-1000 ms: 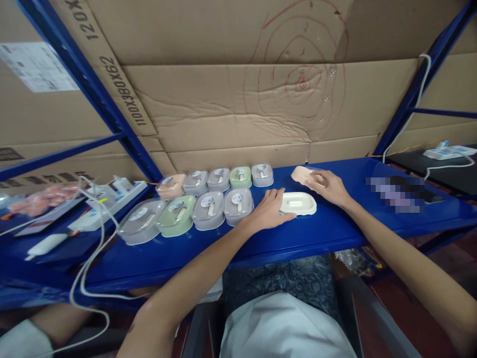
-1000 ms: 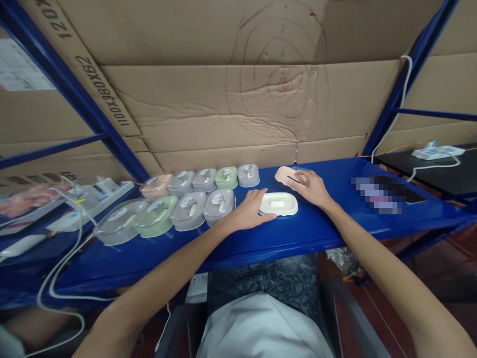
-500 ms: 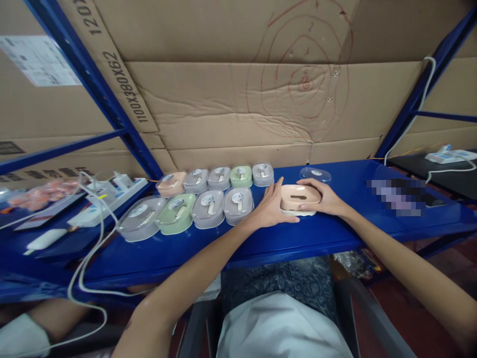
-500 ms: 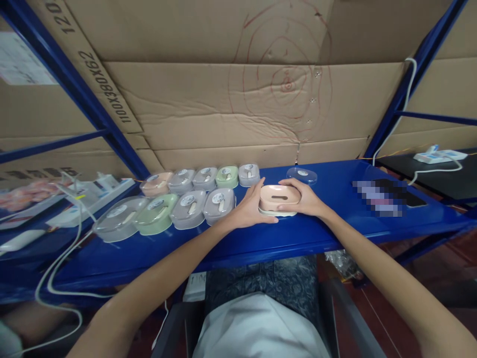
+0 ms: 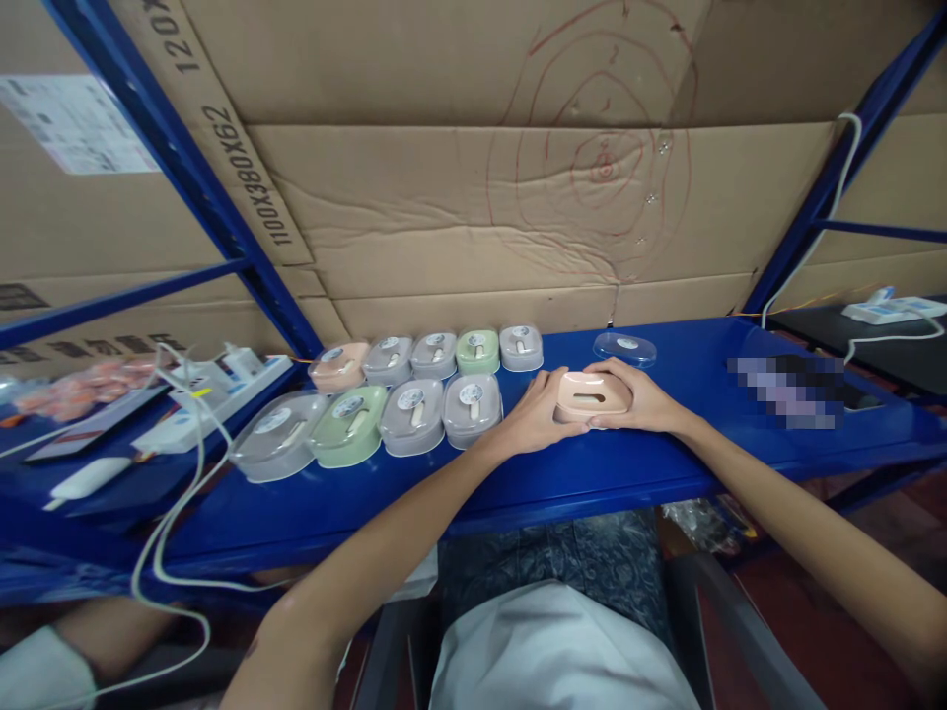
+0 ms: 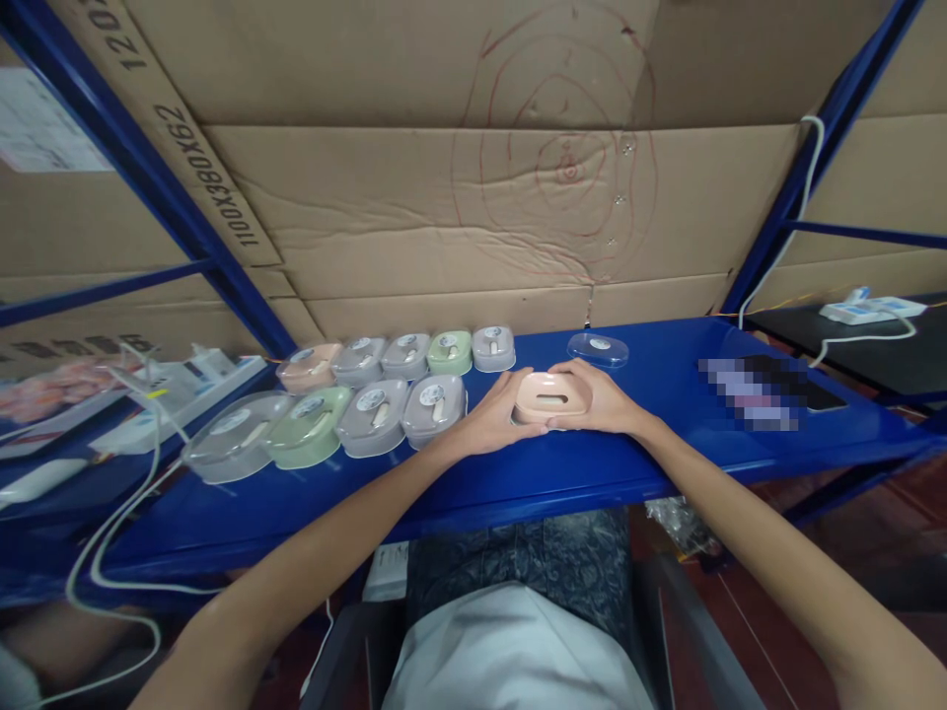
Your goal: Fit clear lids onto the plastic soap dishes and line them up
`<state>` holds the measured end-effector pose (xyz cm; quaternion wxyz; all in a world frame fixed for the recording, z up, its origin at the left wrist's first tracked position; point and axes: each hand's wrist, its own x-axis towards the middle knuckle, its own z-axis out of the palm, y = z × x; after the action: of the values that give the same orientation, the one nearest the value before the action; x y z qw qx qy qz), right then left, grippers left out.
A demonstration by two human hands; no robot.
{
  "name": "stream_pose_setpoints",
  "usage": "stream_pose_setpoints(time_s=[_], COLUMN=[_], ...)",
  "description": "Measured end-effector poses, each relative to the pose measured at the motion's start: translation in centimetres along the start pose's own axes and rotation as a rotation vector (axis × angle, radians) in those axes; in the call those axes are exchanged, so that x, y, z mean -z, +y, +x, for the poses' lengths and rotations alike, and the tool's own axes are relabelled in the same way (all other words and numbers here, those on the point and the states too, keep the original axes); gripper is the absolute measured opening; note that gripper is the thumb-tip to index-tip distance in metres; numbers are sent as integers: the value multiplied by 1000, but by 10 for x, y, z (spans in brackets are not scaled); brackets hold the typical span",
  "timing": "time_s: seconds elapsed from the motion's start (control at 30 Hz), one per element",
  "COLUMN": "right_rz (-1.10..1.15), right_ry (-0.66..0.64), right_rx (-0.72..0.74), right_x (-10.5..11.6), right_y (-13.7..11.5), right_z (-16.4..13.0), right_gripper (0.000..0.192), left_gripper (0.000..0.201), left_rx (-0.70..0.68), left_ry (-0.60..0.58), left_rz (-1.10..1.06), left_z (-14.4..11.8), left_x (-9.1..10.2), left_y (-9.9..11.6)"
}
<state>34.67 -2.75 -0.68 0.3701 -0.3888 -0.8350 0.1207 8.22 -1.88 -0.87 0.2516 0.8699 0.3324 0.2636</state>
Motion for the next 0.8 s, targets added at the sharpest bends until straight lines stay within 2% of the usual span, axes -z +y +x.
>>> stream_pose_setpoints(time_s=[0.13, 0.3, 0.53, 0.6, 0.67, 0.73, 0.8], right_rz=[-28, -62, -54, -42, -93, -249, -446], right_ry=[-13, -66, -69, -21, 100, 240, 294], right_rx=[7, -10, -11, -16, -45, -100, -163], right_x=[0, -2, -3, 0, 6, 15, 25], right_y=[-1, 1, 4, 8, 17, 30, 48], right_z=[0, 1, 0, 0, 1, 2, 5], right_gripper=[78, 71, 76, 73, 64, 61, 67], left_gripper=[99, 87, 104, 102, 101, 102, 101], left_rx=[14, 11, 28, 43, 53, 56, 57], left_ry=[-23, -67, -73, -73, -70, -61, -46], left_rz=[57, 131, 165, 159, 158, 159, 159], left_z=[-1, -1, -1, 0, 0, 0, 0], left_x=[2, 1, -3, -4, -5, -6, -7], left_y=[2, 1, 0, 0, 0, -1, -1])
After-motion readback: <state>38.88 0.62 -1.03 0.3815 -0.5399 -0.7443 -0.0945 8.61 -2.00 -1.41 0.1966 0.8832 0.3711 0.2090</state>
